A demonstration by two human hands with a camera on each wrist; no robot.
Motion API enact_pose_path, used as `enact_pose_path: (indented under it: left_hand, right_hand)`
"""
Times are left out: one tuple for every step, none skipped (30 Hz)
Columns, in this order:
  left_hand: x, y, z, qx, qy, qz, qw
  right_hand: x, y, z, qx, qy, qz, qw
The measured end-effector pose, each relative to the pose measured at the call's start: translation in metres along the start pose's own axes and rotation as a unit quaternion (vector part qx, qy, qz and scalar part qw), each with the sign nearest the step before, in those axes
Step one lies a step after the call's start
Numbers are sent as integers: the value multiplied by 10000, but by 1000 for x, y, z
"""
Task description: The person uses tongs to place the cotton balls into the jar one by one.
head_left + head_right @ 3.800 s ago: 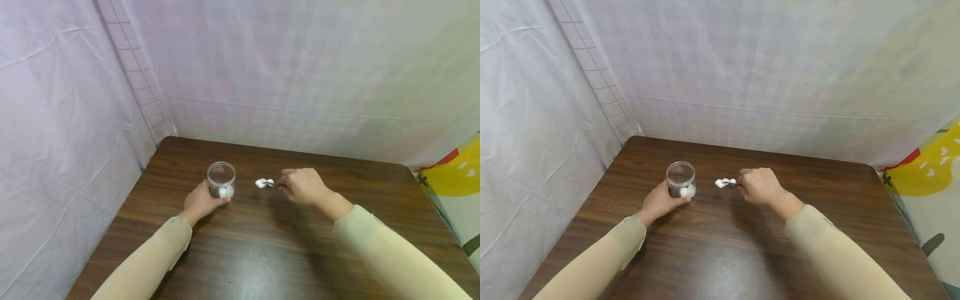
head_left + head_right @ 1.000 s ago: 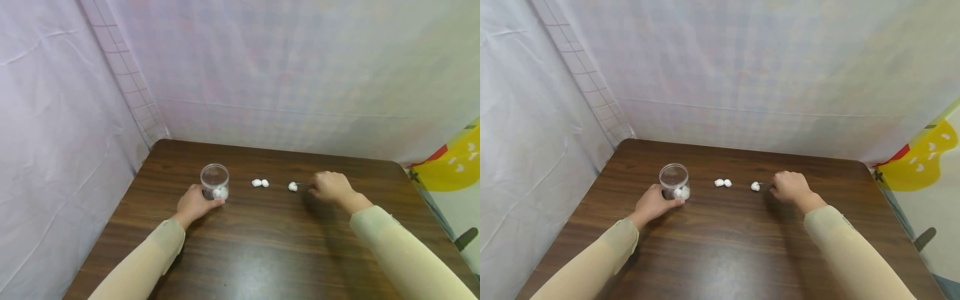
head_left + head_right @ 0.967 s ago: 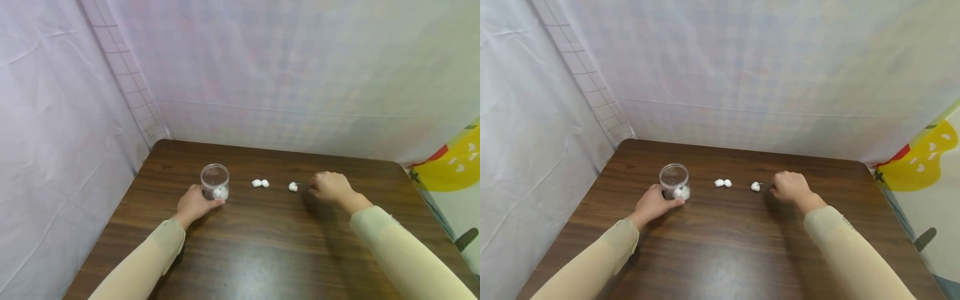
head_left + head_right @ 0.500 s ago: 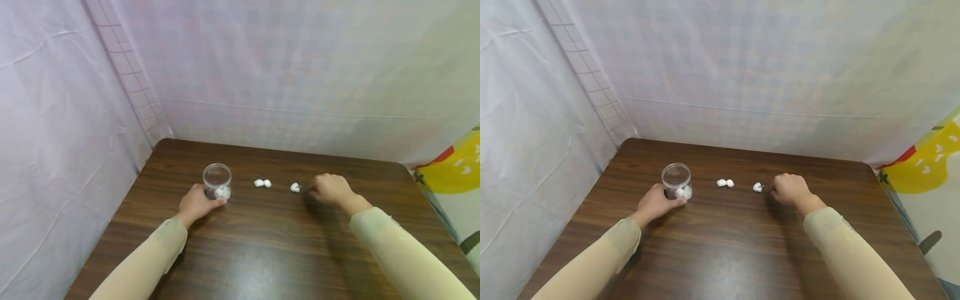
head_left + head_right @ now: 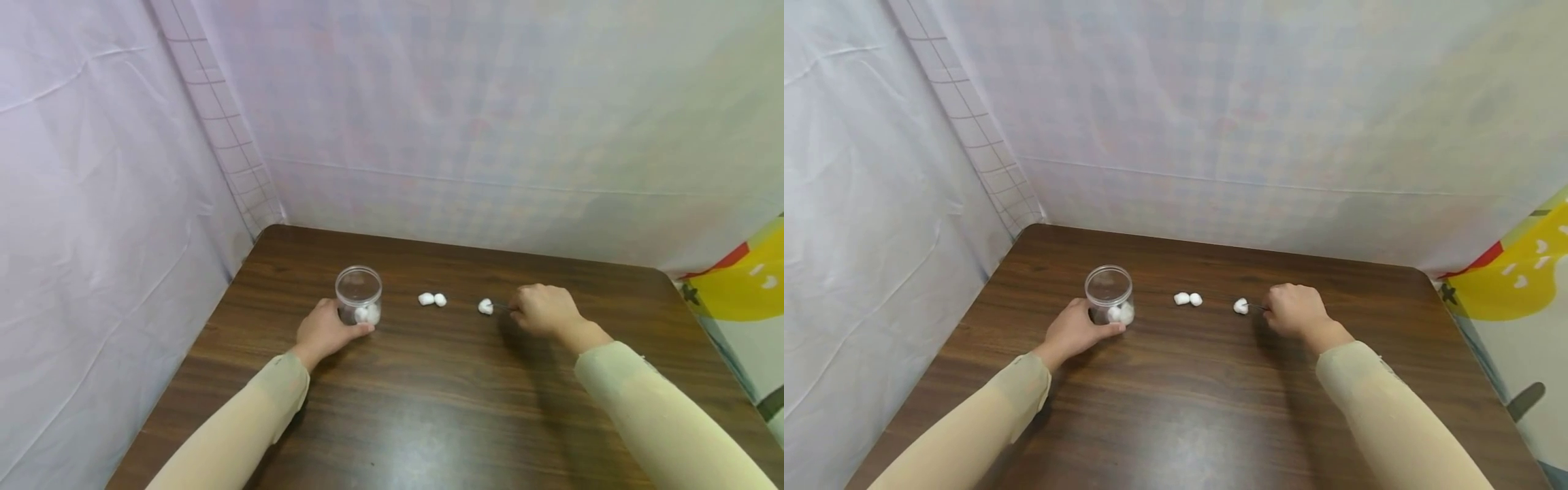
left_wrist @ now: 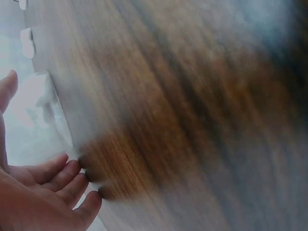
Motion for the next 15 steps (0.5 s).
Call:
enact_pose_path:
  left_hand:
    - [0,0,0,-5,1,-4,10000]
    - [-1,0,0,-11,2,-4,10000]
    - [0,0,0,-7,4,-11,10000]
    - [0,0,0,-9,6,-18,10000]
    - [0,0,0,-6,8,-25,10000]
    - [0,0,0,-5,8,-28,10000]
    - [0,0,-1,-4,7,-31,10000]
    - [0,0,-1,1,6,-36,10000]
    - [1,-1,-1,6,7,-42,10000]
    - [0,-1,-1,5,8,-41,10000]
    - [0,-1,-1,4,8,-37,10000]
    - [0,-1,-1,0,7,-36,10000]
    - [0,0,-1,-7,6,-31,10000]
    - [1,-1,-1,-11,0,-30,10000]
    - [1,0,-1,-21,-1,-28,10000]
  right_hand:
    - [-1,0,0,9,1,2,10000]
    - [-1,0,0,16,-2,1,10000]
    - [-2,0,1,24,-8,-1,10000]
    - [-2,0,1,23,-8,6,10000]
    - [-2,1,1,25,-12,9,10000]
    - [-3,0,1,18,4,10,10000]
    - [-5,0,2,-3,31,26,10000]
    - [-6,-1,3,-19,61,32,10000]
    - [-7,-2,3,-38,91,45,9999]
    - [-9,-3,4,-64,146,58,9999]
    - [-11,-4,4,-90,185,63,9998]
    - [-13,-5,4,-117,239,77,9996]
    - [-15,-7,5,-158,297,82,9994]
    - [-17,-9,5,-194,347,90,9992]
    - [-19,-11,5,-242,411,110,9988]
Point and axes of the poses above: each hand's wrist, its own z-axis away from the middle knuckle, its own x-axis out of the palm, y = z × x, the point moved 9 cm from there along -z, towards the middle knuckle, and after that the axes turned 1 degree about -y, right-handed, at the moved point
